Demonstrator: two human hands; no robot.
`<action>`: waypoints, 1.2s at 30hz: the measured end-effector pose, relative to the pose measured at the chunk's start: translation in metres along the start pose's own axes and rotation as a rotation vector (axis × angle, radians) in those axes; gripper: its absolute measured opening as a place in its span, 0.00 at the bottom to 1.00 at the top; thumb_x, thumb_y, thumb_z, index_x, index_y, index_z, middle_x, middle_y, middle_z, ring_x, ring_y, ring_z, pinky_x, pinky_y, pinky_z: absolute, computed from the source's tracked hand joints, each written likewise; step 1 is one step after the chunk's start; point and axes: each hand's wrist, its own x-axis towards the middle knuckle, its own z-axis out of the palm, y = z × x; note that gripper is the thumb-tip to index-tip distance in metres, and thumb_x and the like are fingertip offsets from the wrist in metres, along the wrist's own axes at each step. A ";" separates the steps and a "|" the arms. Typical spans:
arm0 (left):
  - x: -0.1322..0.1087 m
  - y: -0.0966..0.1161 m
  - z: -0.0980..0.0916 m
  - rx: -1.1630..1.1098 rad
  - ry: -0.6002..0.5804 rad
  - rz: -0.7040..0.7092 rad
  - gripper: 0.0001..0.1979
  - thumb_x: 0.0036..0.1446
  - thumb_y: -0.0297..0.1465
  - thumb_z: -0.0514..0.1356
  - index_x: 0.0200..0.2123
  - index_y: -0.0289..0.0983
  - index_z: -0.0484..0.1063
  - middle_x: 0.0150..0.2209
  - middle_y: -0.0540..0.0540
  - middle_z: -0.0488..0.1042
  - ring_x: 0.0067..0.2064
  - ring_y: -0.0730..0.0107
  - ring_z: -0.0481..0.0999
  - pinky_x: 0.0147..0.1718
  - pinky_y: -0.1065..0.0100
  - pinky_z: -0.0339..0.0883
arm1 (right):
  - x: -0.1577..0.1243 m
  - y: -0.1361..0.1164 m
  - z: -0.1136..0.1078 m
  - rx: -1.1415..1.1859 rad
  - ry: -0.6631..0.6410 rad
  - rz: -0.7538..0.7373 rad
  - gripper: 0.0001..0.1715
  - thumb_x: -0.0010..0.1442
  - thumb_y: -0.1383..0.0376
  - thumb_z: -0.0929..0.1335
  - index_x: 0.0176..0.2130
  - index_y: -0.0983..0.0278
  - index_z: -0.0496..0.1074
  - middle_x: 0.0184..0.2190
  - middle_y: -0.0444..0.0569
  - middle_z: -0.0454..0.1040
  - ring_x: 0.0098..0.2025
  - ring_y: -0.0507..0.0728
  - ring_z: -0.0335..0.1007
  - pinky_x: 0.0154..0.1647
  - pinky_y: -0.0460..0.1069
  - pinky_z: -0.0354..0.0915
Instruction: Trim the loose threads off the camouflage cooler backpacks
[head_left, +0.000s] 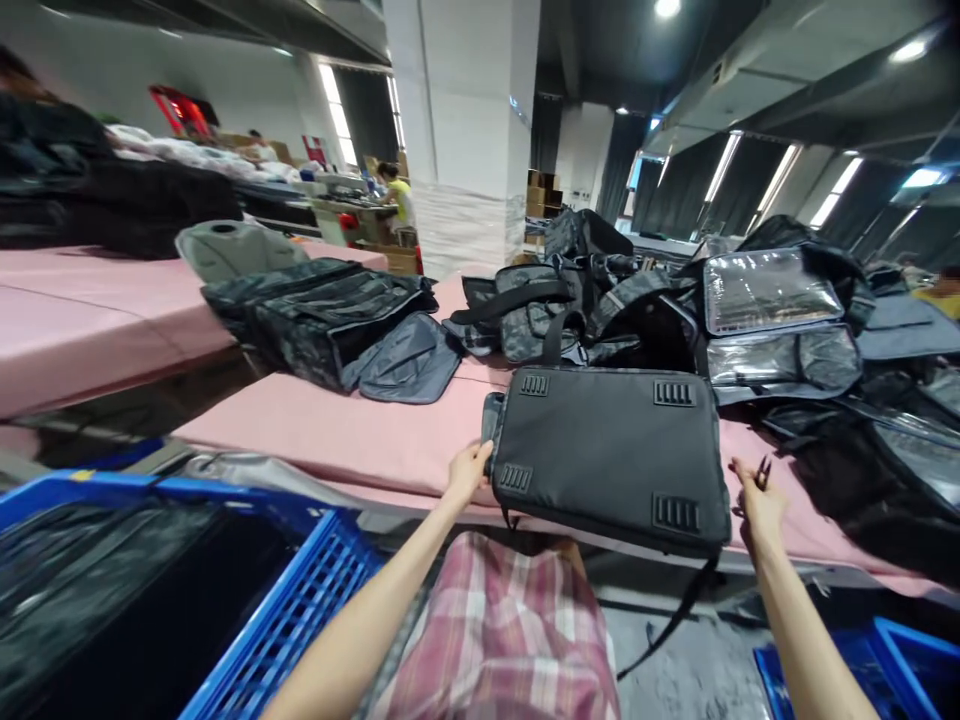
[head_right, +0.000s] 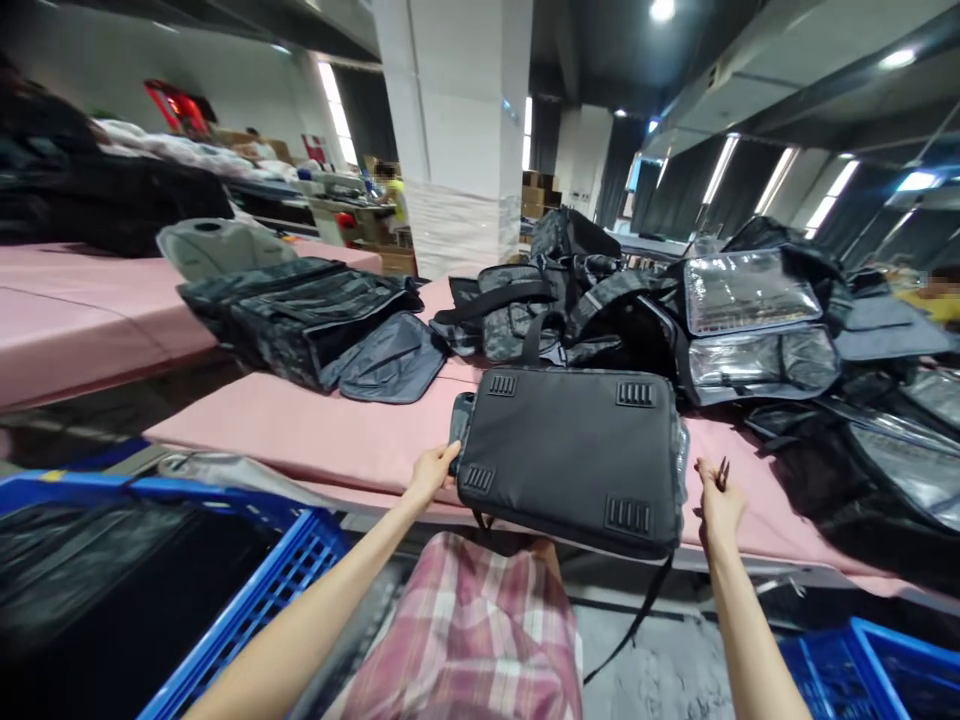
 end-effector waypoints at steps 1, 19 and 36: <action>0.001 -0.001 0.000 0.004 -0.003 0.006 0.16 0.55 0.42 0.51 0.24 0.35 0.64 0.13 0.56 0.60 0.13 0.76 0.61 0.12 0.75 0.55 | 0.000 -0.005 -0.001 0.001 0.010 -0.006 0.26 0.53 0.49 0.69 0.39 0.70 0.72 0.15 0.35 0.54 0.15 0.45 0.46 0.13 0.42 0.49; -0.013 0.010 -0.007 0.237 0.085 0.013 0.19 0.56 0.41 0.52 0.40 0.31 0.71 0.33 0.39 0.75 0.35 0.57 0.76 0.29 0.63 0.70 | 0.031 -0.082 0.054 -0.217 -0.063 -0.411 0.21 0.47 0.50 0.69 0.35 0.62 0.77 0.38 0.52 0.76 0.42 0.62 0.69 0.44 0.53 0.59; -0.080 0.161 0.215 0.591 -0.055 1.396 0.24 0.60 0.42 0.55 0.56 0.39 0.62 0.56 0.40 0.68 0.59 0.60 0.63 0.60 0.50 0.49 | 0.025 -0.047 -0.005 0.285 -0.601 -0.040 0.29 0.41 0.44 0.71 0.21 0.63 0.57 0.19 0.39 0.50 0.18 0.45 0.41 0.16 0.44 0.44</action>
